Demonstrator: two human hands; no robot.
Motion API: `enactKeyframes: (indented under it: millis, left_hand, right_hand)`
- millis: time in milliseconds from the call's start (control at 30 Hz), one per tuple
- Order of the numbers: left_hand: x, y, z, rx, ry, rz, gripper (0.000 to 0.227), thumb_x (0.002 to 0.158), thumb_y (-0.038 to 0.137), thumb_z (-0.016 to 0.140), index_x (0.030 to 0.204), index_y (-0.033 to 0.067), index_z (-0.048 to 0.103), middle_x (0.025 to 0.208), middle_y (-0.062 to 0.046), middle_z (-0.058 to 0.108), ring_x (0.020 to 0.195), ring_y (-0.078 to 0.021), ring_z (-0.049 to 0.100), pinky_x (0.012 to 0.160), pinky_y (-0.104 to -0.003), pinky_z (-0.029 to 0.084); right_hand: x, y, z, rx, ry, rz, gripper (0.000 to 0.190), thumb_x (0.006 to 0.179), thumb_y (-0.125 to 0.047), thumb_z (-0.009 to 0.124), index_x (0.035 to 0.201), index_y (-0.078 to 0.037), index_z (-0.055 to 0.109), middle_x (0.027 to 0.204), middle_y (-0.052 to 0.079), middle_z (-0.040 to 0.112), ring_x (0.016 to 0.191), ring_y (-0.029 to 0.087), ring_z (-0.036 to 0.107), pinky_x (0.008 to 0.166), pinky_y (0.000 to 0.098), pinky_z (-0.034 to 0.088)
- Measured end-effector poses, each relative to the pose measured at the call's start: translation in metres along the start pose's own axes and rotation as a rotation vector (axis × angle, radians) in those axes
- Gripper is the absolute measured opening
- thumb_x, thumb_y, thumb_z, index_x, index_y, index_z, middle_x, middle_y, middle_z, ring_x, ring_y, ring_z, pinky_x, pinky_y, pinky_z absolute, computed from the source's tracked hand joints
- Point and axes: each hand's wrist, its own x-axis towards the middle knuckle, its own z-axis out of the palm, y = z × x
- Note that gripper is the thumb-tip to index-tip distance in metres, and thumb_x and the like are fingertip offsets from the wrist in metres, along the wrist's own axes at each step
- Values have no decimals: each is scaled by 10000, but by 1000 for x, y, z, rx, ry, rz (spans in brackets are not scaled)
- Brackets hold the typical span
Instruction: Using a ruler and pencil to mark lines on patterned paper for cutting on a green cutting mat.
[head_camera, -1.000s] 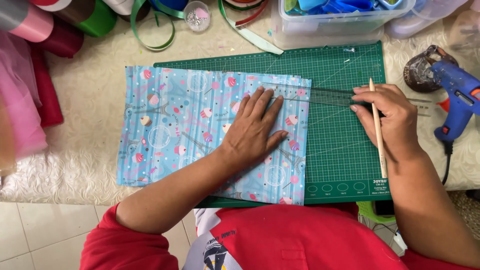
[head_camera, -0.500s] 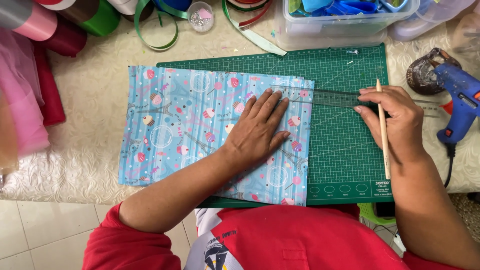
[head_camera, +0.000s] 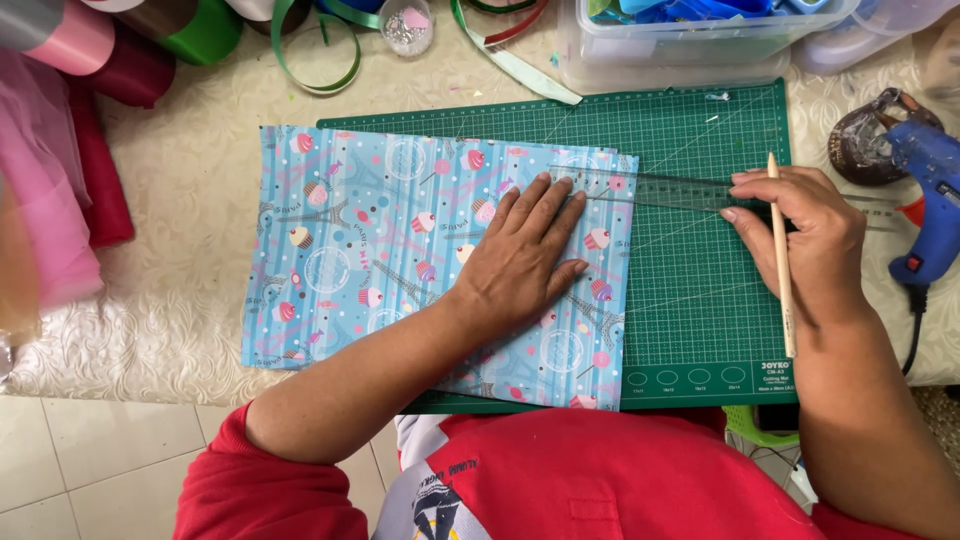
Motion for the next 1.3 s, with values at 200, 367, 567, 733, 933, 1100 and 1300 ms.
enactKeyframes:
  millis: [200, 367, 567, 733, 933, 1100, 1300]
  left_hand:
    - [0, -1, 2, 2, 8, 4, 691, 1086, 509, 379, 1604, 56, 325, 1666, -186, 338, 1578, -375, 263, 1289, -567, 216]
    - [-1, -1, 6, 29, 22, 8, 716, 1075, 540, 383, 1596, 50, 341, 1654, -186, 361, 1567, -378, 289, 1279, -569, 239]
    - [4, 5, 8, 124, 35, 9, 828, 1029, 632, 391, 1566, 2, 382, 1630, -203, 393, 1552, -376, 302, 1283, -570, 201]
    - [12, 9, 7, 208, 64, 53, 1002, 932, 772, 445, 1470, -73, 467, 1460, -244, 523, 1426, -417, 446, 1219, -577, 323]
    - [21, 23, 20, 422, 129, 7, 1147, 834, 891, 470, 1384, -114, 516, 1364, -304, 556, 1265, -458, 544, 1190, -525, 371]
    - [23, 41, 27, 570, 97, -99, 1164, 859, 890, 411, 1439, -117, 488, 1395, -280, 579, 1337, -412, 531, 1236, -494, 325]
    - [20, 42, 25, 621, 84, -125, 1194, 839, 924, 417, 1466, -90, 479, 1417, -243, 578, 1369, -377, 515, 1255, -462, 310]
  right_hand:
    - [0, 0, 0, -9, 3, -10, 239, 944, 141, 878, 1129, 120, 728, 1176, 282, 747, 1140, 411, 707, 1089, 503, 564]
    - [0, -1, -1, -7, -2, -13, 245, 941, 146, 873, 1131, 124, 721, 1182, 295, 742, 1144, 420, 707, 1084, 511, 562]
    - [2, -5, -4, 24, -12, -5, 224, 981, 95, 836, 1169, 118, 717, 1204, 301, 731, 1158, 426, 701, 1121, 529, 551]
    - [38, -56, -11, 432, 111, 136, 193, 1221, 132, 501, 1398, 196, 546, 1260, 353, 654, 1215, 424, 692, 1103, 459, 601]
    - [103, -67, 52, 666, -163, 266, 139, 1137, -16, 581, 1141, 68, 691, 897, 149, 666, 693, 150, 633, 539, 166, 526]
    - [122, -40, 114, 448, -119, 42, 221, 1094, -66, 633, 941, 44, 748, 797, 135, 720, 668, 183, 685, 613, 295, 557]
    - [119, -33, 126, 345, -87, -131, 243, 1094, -54, 642, 902, 63, 731, 859, 155, 740, 766, 253, 722, 682, 365, 572]
